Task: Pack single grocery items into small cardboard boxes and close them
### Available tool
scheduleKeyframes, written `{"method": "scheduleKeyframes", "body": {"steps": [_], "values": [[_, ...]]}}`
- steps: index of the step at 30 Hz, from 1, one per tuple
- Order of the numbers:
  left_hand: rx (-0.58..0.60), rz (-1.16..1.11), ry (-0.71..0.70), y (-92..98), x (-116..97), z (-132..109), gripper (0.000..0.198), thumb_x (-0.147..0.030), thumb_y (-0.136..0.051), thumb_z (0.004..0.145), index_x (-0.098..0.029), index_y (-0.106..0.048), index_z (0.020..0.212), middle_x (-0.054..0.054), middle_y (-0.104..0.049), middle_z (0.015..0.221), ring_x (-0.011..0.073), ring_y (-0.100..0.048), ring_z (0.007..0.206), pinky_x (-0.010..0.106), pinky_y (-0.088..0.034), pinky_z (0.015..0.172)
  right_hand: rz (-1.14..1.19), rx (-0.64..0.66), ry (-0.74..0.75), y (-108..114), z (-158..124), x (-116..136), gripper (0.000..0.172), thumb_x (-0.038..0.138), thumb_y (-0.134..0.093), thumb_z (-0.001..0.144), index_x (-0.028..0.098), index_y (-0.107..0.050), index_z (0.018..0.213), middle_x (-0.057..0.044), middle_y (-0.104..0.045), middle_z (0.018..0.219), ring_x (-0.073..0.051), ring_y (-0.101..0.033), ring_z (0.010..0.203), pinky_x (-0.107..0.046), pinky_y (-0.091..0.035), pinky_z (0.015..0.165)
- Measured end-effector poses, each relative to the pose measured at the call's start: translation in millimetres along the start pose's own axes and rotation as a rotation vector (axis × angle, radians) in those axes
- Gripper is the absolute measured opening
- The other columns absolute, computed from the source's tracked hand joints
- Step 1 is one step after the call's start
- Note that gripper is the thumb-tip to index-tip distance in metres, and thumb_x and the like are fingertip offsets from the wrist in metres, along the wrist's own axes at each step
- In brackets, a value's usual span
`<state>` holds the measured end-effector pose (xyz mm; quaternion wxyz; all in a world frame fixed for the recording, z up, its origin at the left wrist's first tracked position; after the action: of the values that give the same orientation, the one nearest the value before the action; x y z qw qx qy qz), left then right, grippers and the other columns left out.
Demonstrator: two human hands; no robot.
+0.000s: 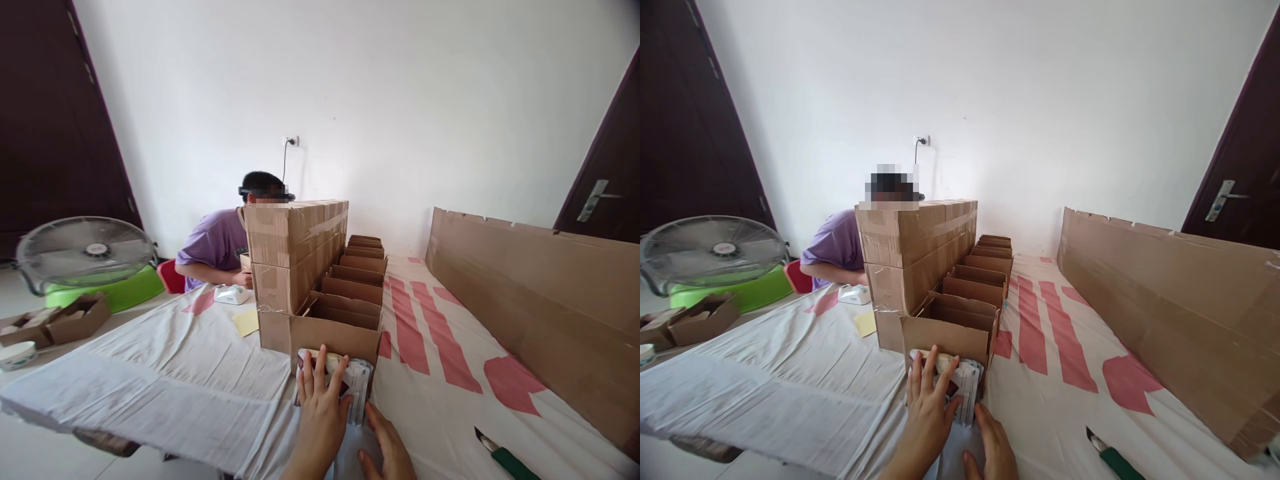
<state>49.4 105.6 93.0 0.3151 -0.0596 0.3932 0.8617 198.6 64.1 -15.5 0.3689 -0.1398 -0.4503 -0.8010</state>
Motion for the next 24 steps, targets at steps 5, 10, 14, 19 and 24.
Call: {"method": "scheduleKeyframes", "body": {"steps": [5,10,14,19,24], "values": [[0.002,0.025,-0.003,-4.9,1,4,0.055,-0.015,-0.060,0.083,-0.030,-0.052,0.135,0.012,-0.027,0.157,0.0404,-0.006,0.147,0.065,-0.024,0.111,-0.027,0.015,0.011,0,-1,1,0.062,0.019,-0.058,0.080,0.018,-0.048,0.141,-0.013,-0.056,0.139,-0.027,-0.056,0.125,-0.038,-0.051,0.100],[-0.003,0.055,-0.006,-7.1,2,7,0.056,-0.014,-0.062,0.081,-0.030,-0.053,0.135,0.011,-0.027,0.158,0.0401,-0.007,0.147,0.064,-0.025,0.111,-0.050,0.004,-0.002,1,0,3,0.062,0.016,-0.058,0.077,0.018,-0.050,0.139,-0.012,-0.058,0.138,-0.027,-0.057,0.124,-0.038,-0.052,0.100],[-0.006,0.055,0.001,-8.6,3,10,0.056,-0.013,-0.062,0.081,-0.029,-0.053,0.134,0.012,-0.028,0.157,0.0399,-0.007,0.147,0.063,-0.026,0.111,-0.046,0.005,-0.003,2,0,5,0.061,0.015,-0.058,0.078,0.018,-0.052,0.138,-0.012,-0.058,0.137,-0.027,-0.057,0.124,-0.039,-0.051,0.101],[-0.027,0.057,0.006,-13.3,5,14,0.058,-0.011,-0.062,0.080,-0.029,-0.053,0.134,0.012,-0.029,0.157,0.0398,-0.008,0.147,0.063,-0.027,0.111,-0.057,0.013,0.004,4,1,7,0.057,0.016,-0.060,0.077,0.019,-0.056,0.134,-0.012,-0.060,0.135,-0.028,-0.059,0.122,-0.040,-0.052,0.100],[-0.057,0.060,-0.009,-21.1,9,20,0.060,-0.010,-0.065,0.077,-0.029,-0.054,0.133,0.010,-0.029,0.158,0.0389,-0.008,0.148,0.063,-0.027,0.111,-0.038,-0.048,0.093,11,3,19,0.052,0.014,-0.063,0.075,0.021,-0.062,0.126,-0.012,-0.067,0.125,-0.027,-0.065,0.112,-0.037,-0.057,0.094]]}}
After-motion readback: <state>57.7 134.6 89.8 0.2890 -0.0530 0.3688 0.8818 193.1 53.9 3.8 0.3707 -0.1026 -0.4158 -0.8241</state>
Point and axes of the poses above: each hand's wrist, its own z-axis towards the middle knuckle, its own y-axis out of the back of the hand, x = y × z, the point moved 9 cm from there along z, towards the middle knuckle
